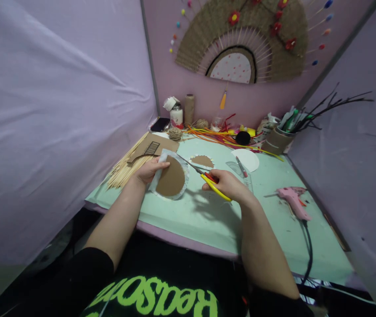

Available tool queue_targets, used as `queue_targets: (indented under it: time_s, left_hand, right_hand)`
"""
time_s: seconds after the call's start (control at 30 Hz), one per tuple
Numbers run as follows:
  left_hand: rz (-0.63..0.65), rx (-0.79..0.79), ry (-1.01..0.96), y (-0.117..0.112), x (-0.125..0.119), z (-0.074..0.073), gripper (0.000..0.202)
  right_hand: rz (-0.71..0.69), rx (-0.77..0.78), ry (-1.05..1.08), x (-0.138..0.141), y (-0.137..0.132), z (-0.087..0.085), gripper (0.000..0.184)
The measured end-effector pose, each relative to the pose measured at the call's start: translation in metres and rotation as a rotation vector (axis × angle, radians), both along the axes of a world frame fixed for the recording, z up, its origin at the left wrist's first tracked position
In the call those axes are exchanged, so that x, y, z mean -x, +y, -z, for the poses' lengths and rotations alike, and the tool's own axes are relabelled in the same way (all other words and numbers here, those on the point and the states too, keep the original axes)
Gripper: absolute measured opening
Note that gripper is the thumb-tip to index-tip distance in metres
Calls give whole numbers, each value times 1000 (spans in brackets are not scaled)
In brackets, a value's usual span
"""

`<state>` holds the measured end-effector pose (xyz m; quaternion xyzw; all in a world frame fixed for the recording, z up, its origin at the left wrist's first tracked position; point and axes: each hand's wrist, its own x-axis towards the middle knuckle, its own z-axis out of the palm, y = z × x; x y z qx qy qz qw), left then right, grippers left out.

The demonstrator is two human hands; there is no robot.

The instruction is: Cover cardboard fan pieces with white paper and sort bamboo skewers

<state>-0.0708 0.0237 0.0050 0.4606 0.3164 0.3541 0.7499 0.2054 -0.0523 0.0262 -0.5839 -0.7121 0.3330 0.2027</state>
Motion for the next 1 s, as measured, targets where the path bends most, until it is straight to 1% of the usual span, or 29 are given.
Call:
queue_targets:
  time_s: [0.23,0.43,0.6,0.8,1.0]
  left_hand:
    - [-3,17,4,0,0,3,39]
    - [17,25,17,0,0,5,42]
    - [33,9,36,1,1,7,40]
    - [26,3,48,2,1,8,41]
    - [22,7,56,1,1,6,39]
  right_hand:
    - [4,-8,-10,-4,0,1,38]
    - [-44,-52,-56,-4,-1,1,31]
    - [-61,-63,-82,-3,-1,0,32]
    - [-31,-89,-115,-1,-2,-1,33]
    - [-5,-80,-155,-1,-3,-3,35]
